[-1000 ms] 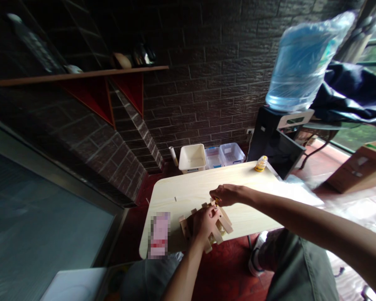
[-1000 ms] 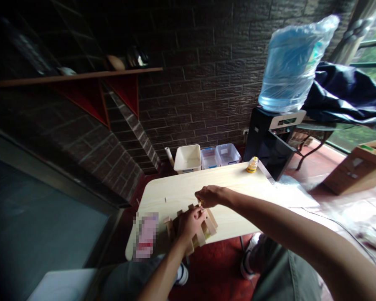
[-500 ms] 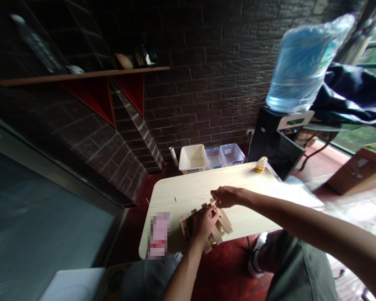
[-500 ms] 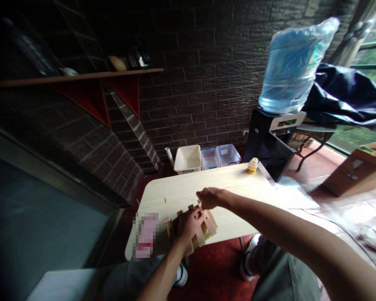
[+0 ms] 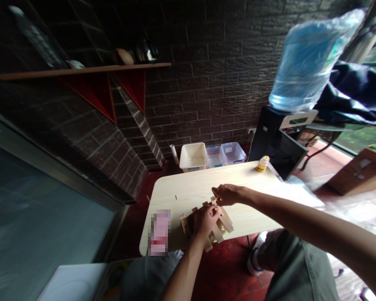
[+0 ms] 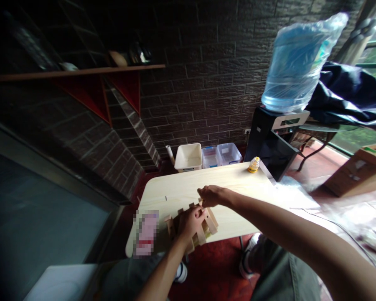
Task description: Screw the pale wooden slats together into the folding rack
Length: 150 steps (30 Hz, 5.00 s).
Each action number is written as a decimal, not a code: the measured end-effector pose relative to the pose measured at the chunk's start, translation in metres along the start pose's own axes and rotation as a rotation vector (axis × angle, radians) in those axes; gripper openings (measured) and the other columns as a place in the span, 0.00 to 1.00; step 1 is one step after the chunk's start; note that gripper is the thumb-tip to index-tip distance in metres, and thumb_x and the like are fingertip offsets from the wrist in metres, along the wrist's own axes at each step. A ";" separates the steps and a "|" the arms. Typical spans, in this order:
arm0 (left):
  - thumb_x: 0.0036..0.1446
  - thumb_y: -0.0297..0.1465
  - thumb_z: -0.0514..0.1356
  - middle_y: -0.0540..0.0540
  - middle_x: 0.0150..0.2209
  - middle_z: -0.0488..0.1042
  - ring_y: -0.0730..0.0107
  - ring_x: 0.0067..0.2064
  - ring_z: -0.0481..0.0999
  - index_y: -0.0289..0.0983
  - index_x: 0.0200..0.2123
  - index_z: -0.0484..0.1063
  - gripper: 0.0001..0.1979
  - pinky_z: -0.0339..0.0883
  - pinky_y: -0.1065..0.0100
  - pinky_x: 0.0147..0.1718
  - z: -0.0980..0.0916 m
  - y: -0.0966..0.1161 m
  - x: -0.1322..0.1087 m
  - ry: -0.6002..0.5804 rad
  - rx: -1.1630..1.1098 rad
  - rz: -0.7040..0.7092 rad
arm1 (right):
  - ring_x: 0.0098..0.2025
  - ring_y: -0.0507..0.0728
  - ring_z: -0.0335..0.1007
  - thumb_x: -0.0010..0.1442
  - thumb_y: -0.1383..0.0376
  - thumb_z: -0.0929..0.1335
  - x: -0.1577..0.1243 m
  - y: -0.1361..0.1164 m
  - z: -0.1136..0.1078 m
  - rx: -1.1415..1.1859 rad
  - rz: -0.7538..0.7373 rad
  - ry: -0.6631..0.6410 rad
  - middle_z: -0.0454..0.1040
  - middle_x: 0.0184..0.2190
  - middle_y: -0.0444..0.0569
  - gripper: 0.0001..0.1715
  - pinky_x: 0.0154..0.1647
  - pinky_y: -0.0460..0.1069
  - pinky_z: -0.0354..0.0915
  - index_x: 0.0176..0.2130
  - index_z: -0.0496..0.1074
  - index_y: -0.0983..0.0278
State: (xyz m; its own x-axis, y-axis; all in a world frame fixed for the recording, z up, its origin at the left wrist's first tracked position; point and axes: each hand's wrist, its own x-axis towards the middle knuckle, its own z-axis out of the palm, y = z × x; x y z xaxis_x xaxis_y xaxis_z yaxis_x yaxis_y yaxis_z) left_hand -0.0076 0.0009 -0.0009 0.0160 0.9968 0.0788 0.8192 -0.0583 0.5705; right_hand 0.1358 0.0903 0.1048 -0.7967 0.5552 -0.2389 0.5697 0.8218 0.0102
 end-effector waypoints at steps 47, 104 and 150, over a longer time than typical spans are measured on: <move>0.59 0.39 0.57 0.51 0.28 0.74 0.72 0.30 0.70 0.43 0.43 0.75 0.12 0.57 0.71 0.35 -0.001 0.003 -0.001 0.012 0.038 0.019 | 0.35 0.59 0.73 0.58 0.61 0.65 -0.014 -0.005 -0.014 0.085 -0.017 -0.011 0.75 0.38 0.58 0.21 0.28 0.48 0.62 0.49 0.68 0.68; 0.58 0.37 0.57 0.51 0.27 0.74 0.72 0.29 0.71 0.44 0.45 0.75 0.13 0.59 0.71 0.34 -0.003 0.004 -0.001 0.000 0.003 -0.005 | 0.36 0.60 0.74 0.57 0.60 0.66 -0.010 -0.004 -0.011 0.058 -0.036 -0.018 0.76 0.39 0.58 0.21 0.31 0.49 0.65 0.49 0.69 0.68; 0.58 0.37 0.58 0.50 0.28 0.75 0.72 0.30 0.71 0.42 0.40 0.76 0.10 0.57 0.71 0.34 -0.004 0.007 -0.003 0.033 0.018 0.002 | 0.33 0.60 0.74 0.56 0.60 0.65 -0.007 -0.011 -0.012 -0.008 0.019 0.011 0.76 0.36 0.59 0.22 0.24 0.48 0.62 0.47 0.69 0.70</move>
State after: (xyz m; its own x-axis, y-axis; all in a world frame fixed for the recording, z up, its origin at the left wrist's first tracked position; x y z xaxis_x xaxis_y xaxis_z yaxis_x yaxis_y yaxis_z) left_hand -0.0045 -0.0022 0.0059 -0.0014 0.9942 0.1073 0.8297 -0.0588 0.5552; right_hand 0.1322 0.0787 0.1184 -0.7880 0.5719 -0.2278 0.5830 0.8121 0.0221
